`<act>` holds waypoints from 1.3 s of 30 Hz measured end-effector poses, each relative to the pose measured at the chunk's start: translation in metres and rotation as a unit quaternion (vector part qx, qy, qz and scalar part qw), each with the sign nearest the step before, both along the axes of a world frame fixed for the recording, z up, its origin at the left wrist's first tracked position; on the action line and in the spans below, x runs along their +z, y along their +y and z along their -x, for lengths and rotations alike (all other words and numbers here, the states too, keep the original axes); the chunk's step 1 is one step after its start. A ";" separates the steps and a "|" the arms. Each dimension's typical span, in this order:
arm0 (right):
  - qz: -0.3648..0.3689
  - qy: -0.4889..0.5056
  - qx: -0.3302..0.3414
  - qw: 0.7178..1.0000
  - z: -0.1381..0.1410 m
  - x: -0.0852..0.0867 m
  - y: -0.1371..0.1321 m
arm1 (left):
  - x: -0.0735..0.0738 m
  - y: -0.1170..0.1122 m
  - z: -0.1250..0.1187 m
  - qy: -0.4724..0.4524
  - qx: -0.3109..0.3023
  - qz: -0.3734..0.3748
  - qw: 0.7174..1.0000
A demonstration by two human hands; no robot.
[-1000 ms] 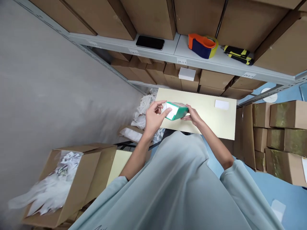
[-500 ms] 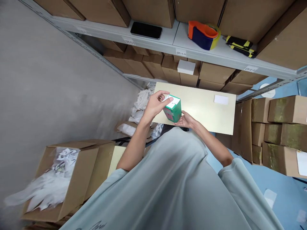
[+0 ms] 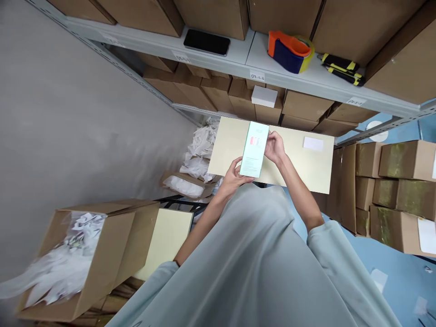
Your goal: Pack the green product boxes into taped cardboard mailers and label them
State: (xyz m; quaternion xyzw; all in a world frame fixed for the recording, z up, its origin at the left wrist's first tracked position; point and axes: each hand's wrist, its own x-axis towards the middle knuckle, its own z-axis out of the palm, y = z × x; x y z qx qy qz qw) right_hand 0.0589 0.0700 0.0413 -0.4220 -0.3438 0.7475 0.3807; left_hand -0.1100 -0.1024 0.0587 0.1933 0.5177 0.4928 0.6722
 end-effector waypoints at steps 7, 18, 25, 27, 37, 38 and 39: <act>0.075 0.029 -0.016 0.997 0.015 -0.027 0.010 | -0.035 -0.004 0.020 0.014 0.124 0.010 0.992; -0.075 -0.322 0.092 0.939 0.119 -0.100 0.067 | -0.117 0.046 0.065 -0.058 0.286 0.135 0.947; -0.139 -0.411 0.184 0.882 0.189 -0.105 0.127 | -0.131 0.107 0.105 -0.057 0.277 0.174 0.943; -0.148 -0.423 0.209 0.869 0.200 -0.106 0.137 | -0.131 0.117 0.111 -0.056 0.272 0.176 0.944; -0.188 -0.449 0.260 0.834 0.185 -0.098 0.095 | -0.102 0.091 0.131 -0.024 0.276 0.178 0.944; -0.197 -0.446 0.264 0.832 0.179 -0.096 0.083 | -0.097 0.079 0.133 -0.020 0.281 0.175 0.943; -0.208 -0.442 0.268 0.831 0.175 -0.095 0.070 | -0.092 0.067 0.135 -0.016 0.288 0.172 0.942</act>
